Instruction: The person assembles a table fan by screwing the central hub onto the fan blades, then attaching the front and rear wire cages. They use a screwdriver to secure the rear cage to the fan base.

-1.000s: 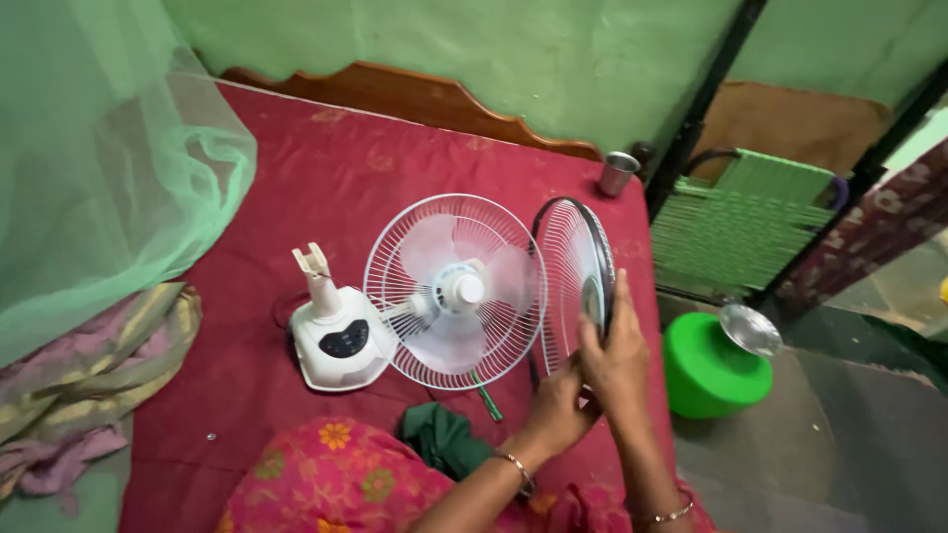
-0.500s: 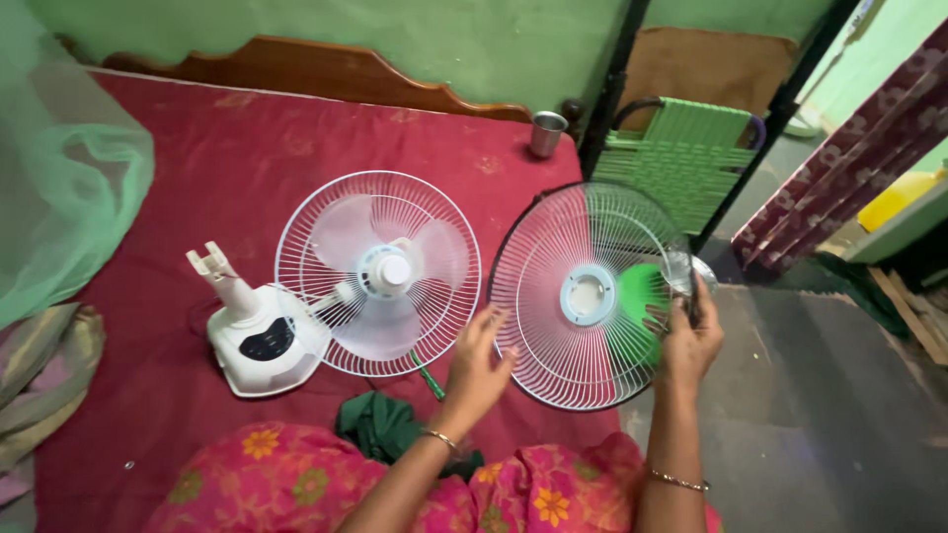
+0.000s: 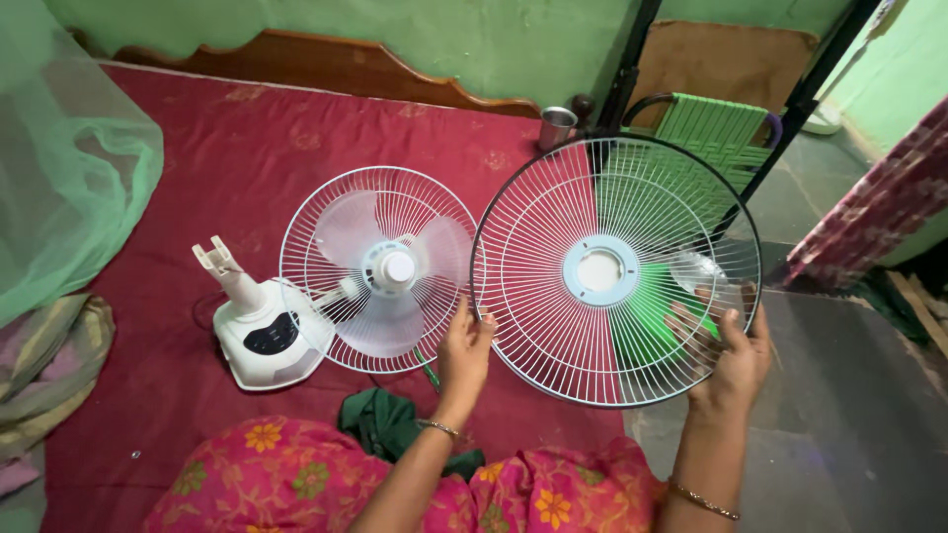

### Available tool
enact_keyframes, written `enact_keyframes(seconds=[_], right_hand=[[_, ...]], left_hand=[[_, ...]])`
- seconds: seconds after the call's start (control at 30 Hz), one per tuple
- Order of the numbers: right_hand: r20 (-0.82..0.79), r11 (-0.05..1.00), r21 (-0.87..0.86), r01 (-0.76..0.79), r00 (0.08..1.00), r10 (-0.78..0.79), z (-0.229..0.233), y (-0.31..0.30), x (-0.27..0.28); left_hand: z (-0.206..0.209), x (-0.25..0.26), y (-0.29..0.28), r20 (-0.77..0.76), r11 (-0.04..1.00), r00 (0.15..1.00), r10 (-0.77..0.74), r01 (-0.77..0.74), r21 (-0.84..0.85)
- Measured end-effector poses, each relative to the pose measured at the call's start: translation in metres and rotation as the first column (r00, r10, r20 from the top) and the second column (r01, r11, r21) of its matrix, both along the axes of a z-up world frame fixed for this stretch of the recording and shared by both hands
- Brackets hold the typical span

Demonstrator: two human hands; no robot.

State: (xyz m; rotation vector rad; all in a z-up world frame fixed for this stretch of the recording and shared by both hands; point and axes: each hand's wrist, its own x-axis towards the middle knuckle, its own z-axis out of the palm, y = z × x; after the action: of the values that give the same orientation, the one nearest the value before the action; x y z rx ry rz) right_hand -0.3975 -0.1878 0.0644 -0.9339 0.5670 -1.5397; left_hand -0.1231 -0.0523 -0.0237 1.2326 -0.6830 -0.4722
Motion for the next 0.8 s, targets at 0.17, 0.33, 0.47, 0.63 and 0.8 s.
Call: enact_keyframes(seconds=[0.17, 0.33, 0.47, 0.63, 0.8], right_hand=[[0.005, 0.999, -0.012, -0.033, 0.999, 0.033, 0.002, 0.0, -0.001], [0.048, 0.998, -0.014, -0.06, 0.997, 0.061, -0.002, -0.002, -0.001], [0.095, 0.997, -0.015, -0.079, 0.992, 0.08, -0.005, -0.004, -0.002], [0.176, 0.995, -0.009, -0.102, 0.979, 0.102, -0.003, -0.002, -0.002], [0.218, 0.99, -0.05, -0.128, 0.966, 0.136, 0.0, 0.001, 0.002]], left_hand=[[-0.002, 0.017, 0.009, -0.111, 0.995, 0.989, -0.102, 0.104, 0.006], [0.012, 0.025, 0.018, -0.232, 0.99, 0.965, -0.122, 0.135, 0.044], [0.037, 0.027, 0.025, -0.271, 0.988, 0.952, -0.145, 0.151, 0.004], [0.067, 0.026, 0.026, -0.309, 0.987, 0.938, -0.157, 0.139, -0.078], [0.08, 0.026, 0.023, -0.358, 0.99, 0.924, -0.136, 0.111, -0.089]])
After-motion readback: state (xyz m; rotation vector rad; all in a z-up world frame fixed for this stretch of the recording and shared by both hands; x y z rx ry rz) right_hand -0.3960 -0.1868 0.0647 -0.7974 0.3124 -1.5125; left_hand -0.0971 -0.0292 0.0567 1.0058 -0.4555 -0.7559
